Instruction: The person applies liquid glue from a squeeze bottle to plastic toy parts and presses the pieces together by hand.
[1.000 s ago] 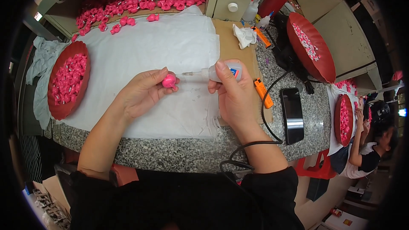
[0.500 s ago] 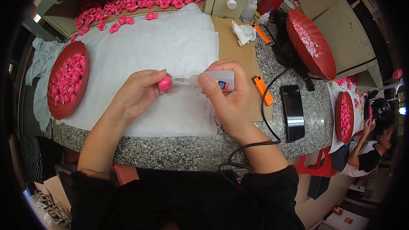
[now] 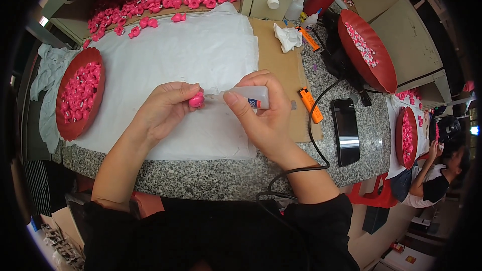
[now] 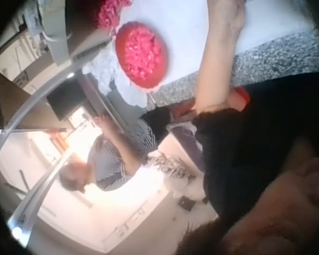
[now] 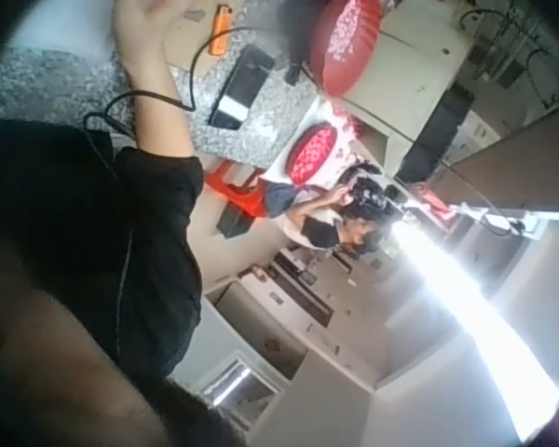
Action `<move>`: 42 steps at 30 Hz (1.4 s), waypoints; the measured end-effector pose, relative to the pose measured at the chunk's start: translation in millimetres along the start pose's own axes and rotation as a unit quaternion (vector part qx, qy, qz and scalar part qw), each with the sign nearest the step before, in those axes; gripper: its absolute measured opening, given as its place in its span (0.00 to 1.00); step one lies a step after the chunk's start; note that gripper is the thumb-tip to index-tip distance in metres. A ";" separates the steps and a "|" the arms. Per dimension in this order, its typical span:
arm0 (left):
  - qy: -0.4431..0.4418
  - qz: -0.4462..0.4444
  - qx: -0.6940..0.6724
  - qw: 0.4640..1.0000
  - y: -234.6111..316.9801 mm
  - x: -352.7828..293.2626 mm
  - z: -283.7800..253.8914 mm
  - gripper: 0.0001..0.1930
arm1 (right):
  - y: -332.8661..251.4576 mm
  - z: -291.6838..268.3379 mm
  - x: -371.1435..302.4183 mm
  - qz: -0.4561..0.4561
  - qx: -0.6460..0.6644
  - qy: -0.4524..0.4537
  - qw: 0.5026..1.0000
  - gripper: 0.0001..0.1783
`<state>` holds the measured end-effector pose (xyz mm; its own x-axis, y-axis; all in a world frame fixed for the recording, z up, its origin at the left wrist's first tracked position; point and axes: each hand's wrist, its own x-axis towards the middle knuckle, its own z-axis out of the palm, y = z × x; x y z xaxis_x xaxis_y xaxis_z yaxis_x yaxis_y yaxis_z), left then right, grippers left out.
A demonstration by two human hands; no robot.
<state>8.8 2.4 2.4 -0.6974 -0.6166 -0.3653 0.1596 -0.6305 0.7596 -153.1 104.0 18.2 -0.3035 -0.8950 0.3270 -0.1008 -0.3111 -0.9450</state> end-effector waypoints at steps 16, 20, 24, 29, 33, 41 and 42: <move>-0.005 -0.007 0.061 0.998 0.2 -1.8 2.2 0.07 | -6.6 -2.3 5.4 -0.016 -0.073 -0.012 0.997 0.11; -0.002 -0.015 0.043 0.999 1.4 -1.7 1.1 0.08 | -8.9 -0.7 6.5 0.082 0.027 0.034 0.996 0.11; -0.002 -0.023 0.054 0.998 3.8 -1.8 4.5 0.07 | -6.8 -5.7 8.2 0.108 0.051 0.048 0.992 0.10; -0.002 -0.023 0.047 0.999 3.0 -0.8 1.3 0.08 | -3.5 -3.8 8.9 0.107 0.061 0.043 0.991 0.11; -0.012 -0.025 0.042 0.999 3.7 -1.3 0.5 0.09 | -3.1 -2.4 9.2 0.104 0.068 0.040 0.991 0.11; -0.007 -0.032 0.058 0.998 4.2 -1.7 1.5 0.08 | -5.5 -1.9 9.0 0.079 0.020 0.029 0.996 0.11; 0.000 -0.035 0.070 0.997 4.4 -1.9 1.9 0.08 | -5.7 -2.5 8.9 0.049 -0.022 0.013 0.998 0.10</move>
<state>9.4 1.7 7.5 -0.7037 -0.5738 -0.4190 0.0122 -0.5994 0.8004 -157.6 98.7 26.5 -0.3377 -0.9117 0.2340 -0.1104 -0.2085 -0.9718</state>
